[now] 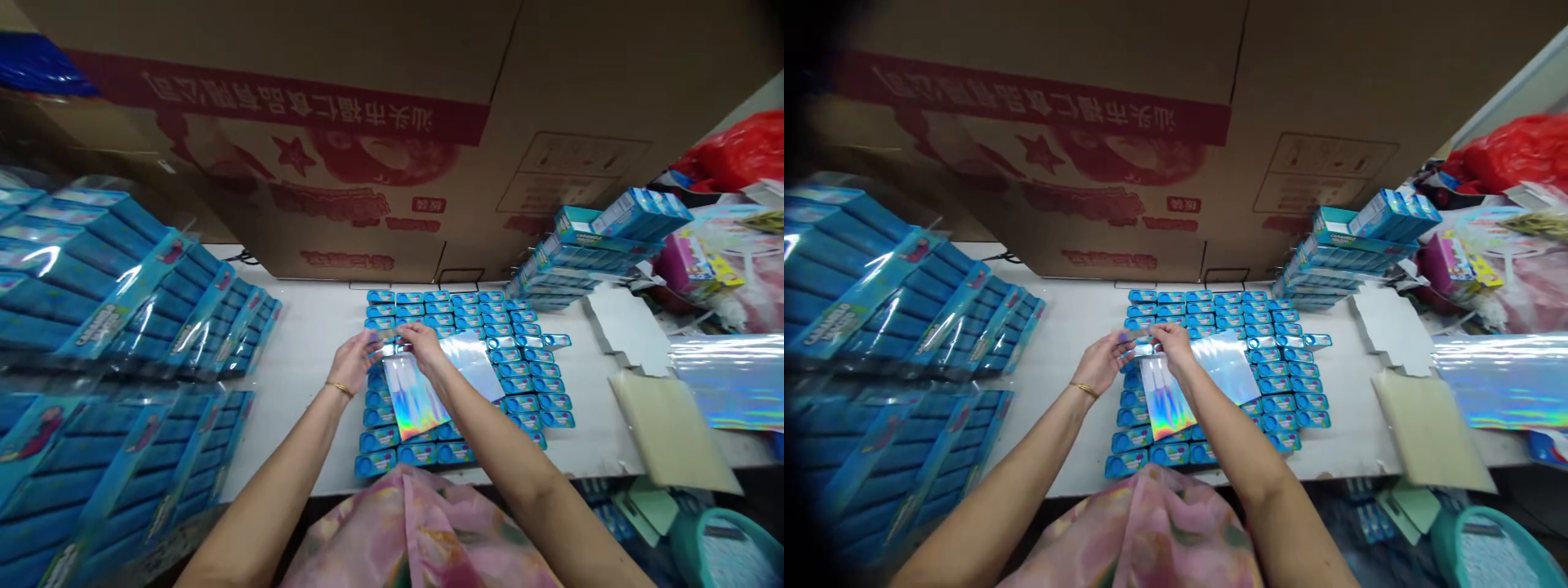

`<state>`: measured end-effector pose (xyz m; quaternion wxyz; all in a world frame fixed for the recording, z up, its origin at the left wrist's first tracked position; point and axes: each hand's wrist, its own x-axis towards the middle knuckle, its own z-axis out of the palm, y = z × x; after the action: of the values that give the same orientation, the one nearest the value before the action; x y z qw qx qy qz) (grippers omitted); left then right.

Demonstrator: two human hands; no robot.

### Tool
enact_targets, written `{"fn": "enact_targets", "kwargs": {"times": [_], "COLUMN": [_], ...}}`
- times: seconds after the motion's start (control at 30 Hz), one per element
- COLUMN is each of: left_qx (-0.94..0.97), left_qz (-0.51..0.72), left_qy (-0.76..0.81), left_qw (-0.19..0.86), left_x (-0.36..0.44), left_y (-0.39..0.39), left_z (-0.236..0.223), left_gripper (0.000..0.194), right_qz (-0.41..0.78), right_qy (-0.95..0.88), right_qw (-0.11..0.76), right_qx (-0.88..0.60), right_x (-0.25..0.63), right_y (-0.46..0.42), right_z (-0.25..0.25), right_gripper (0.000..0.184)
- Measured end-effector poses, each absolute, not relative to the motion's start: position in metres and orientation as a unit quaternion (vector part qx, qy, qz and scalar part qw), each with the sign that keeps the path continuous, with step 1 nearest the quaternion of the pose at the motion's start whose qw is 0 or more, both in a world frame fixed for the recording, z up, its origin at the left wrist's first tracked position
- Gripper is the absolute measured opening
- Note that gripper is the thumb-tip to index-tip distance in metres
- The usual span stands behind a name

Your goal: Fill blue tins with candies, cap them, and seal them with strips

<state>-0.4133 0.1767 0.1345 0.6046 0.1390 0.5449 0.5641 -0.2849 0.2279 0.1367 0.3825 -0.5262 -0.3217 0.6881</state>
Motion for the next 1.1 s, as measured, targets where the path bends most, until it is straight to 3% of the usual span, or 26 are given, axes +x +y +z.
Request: {"fn": "enact_targets", "kwargs": {"times": [0.17, 0.37, 0.67, 0.8, 0.93, 1.1], "left_qx": [0.16, 0.221, 0.357, 0.374, 0.358, 0.434], "left_qz": [0.57, 0.579, 0.507, 0.457, 0.412, 0.33], "left_qy": [0.587, 0.632, 0.702, 0.726, 0.757, 0.788], "left_qw": [0.552, 0.465, 0.349, 0.352, 0.359, 0.285], "left_x": [-0.444, -0.478, -0.497, -0.498, -0.494, -0.497], "left_y": [0.207, 0.27, 0.323, 0.334, 0.338, 0.335], "left_z": [0.114, 0.072, 0.02, 0.009, 0.003, 0.014], "left_gripper": [0.042, 0.047, 0.04, 0.038, 0.039, 0.03], "right_qz": [0.635, 0.482, 0.268, 0.21, 0.169, 0.1], "right_qy": [-0.309, -0.414, -0.551, -0.579, -0.622, -0.757], "right_qw": [0.423, 0.479, 0.321, 0.267, 0.22, 0.11], "right_qx": [-0.568, -0.606, -0.722, -0.741, -0.733, -0.636], "right_x": [-0.323, -0.368, -0.385, -0.387, -0.383, -0.364], "right_y": [0.246, 0.296, 0.331, 0.333, 0.336, 0.331], "right_z": [0.111, 0.073, 0.051, 0.052, 0.049, 0.058], "right_gripper": [0.021, 0.016, 0.016, 0.016, 0.016, 0.026]}}
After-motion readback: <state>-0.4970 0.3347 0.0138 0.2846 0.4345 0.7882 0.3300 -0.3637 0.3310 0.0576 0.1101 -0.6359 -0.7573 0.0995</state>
